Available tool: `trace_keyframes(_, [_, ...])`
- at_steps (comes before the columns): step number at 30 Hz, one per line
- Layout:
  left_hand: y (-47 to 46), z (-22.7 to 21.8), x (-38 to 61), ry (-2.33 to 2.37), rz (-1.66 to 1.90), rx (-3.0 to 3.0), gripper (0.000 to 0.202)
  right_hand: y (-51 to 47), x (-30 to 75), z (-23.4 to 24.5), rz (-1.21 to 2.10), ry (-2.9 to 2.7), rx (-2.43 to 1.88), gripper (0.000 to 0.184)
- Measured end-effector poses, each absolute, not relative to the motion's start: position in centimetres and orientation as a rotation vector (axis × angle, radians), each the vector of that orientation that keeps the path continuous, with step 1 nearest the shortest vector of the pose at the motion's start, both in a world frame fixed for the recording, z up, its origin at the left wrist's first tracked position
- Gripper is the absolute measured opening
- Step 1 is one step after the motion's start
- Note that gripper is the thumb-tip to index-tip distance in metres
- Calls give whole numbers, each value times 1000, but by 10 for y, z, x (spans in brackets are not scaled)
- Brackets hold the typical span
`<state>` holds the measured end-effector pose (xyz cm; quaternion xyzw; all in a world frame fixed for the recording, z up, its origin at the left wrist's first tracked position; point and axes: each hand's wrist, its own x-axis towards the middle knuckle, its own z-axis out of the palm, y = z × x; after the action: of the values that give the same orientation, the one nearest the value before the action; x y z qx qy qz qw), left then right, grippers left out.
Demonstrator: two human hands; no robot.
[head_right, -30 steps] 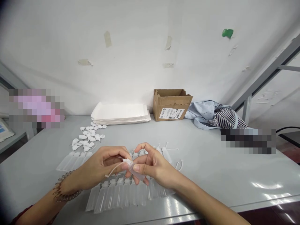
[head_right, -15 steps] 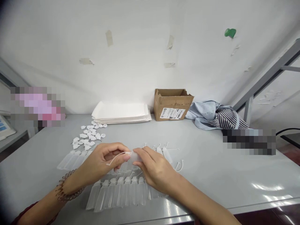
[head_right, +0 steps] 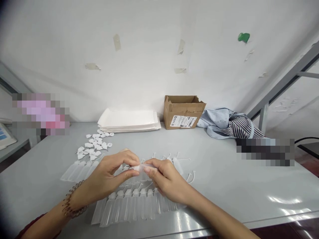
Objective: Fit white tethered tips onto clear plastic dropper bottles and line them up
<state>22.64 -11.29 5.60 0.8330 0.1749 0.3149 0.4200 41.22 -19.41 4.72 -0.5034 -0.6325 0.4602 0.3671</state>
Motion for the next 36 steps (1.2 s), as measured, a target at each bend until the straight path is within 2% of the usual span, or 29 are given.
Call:
trace_keyframes(2, [-114, 60, 227, 516, 736, 2067, 7, -194, 413, 47, 1203, -1598, -1292, 39])
trace_keyframes(7, [-116, 67, 227, 708, 516, 1926, 28, -194, 413, 40, 618, -1885, -1295, 24])
trace_keyframes(10, [-117, 67, 227, 710, 405, 1835, 32, -194, 414, 36, 541, -1975, -1275, 25])
trace_keyframes(15, [-118, 61, 227, 610, 574, 2007, 20, -194, 413, 43, 718, -1834, -1301, 25])
trace_keyframes(21, [-116, 53, 227, 409, 821, 2295, 11, -190, 415, 47, 1214, -1558, -1263, 40])
trace_keyframes(25, [-115, 51, 226, 362, 837, 2359, 11, -186, 418, 41, 1443, -1415, -1204, 41])
trace_keyframes(31, [-113, 48, 226, 429, 795, 2388, 12, -181, 421, 40, 1494, -1359, -1187, 40])
trace_keyframes(36, [-96, 54, 216, 810, 861, 2366, 22, -171, 432, 40, 1338, -1321, -1316, 36])
